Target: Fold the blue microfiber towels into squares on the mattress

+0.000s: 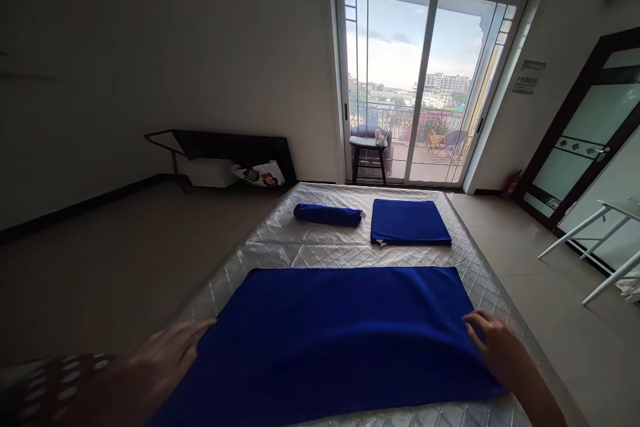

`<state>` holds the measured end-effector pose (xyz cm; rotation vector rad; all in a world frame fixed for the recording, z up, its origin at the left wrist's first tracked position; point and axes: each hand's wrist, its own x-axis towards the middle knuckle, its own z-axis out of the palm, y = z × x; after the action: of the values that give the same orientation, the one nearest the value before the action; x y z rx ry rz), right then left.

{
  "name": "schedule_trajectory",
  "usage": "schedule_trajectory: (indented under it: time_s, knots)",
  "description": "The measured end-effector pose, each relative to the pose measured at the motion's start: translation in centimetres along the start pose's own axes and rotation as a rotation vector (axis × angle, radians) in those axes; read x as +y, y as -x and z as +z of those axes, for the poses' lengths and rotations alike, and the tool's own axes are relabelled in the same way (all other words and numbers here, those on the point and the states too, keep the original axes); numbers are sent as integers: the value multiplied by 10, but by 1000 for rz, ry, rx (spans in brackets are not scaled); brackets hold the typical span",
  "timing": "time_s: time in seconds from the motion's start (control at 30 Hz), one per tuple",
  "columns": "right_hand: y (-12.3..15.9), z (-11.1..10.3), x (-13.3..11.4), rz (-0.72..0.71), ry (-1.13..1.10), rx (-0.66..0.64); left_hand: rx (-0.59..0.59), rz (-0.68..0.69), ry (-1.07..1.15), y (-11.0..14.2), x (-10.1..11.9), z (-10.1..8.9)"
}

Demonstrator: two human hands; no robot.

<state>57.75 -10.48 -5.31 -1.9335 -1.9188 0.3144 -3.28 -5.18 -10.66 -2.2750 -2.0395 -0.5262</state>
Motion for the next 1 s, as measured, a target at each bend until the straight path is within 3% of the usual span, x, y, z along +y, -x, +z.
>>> schedule_trajectory:
  time_s: [0.1, 0.17, 0.23, 0.37, 0.47, 0.67, 0.87, 1.0]
  knots:
    - [-65, 21, -32, -83, 54, 14, -39, 61, 96, -79, 45, -10]
    - [-97, 42, -42, -38, 160, -19, -120, 99, 87, -114, 59, 6]
    - [-114, 62, -40, 40, 273, -80, -201, 101, 33, -130, 55, 33]
    - [-116, 88, -18, 126, 390, -126, -222, 133, -36, -130, 24, 83]
    - [-114, 93, -6, 168, 406, -115, -225, 128, -81, -130, 9, 99]
    - [-120, 96, -1, 252, 419, -87, -230, 57, -96, -135, 15, 100]
    - [-120, 95, -2, 264, 443, -122, -190, 86, 7, -130, 6, 101]
    - [-123, 86, -8, 287, 466, -178, -232, 108, 51, -124, 1, 98]
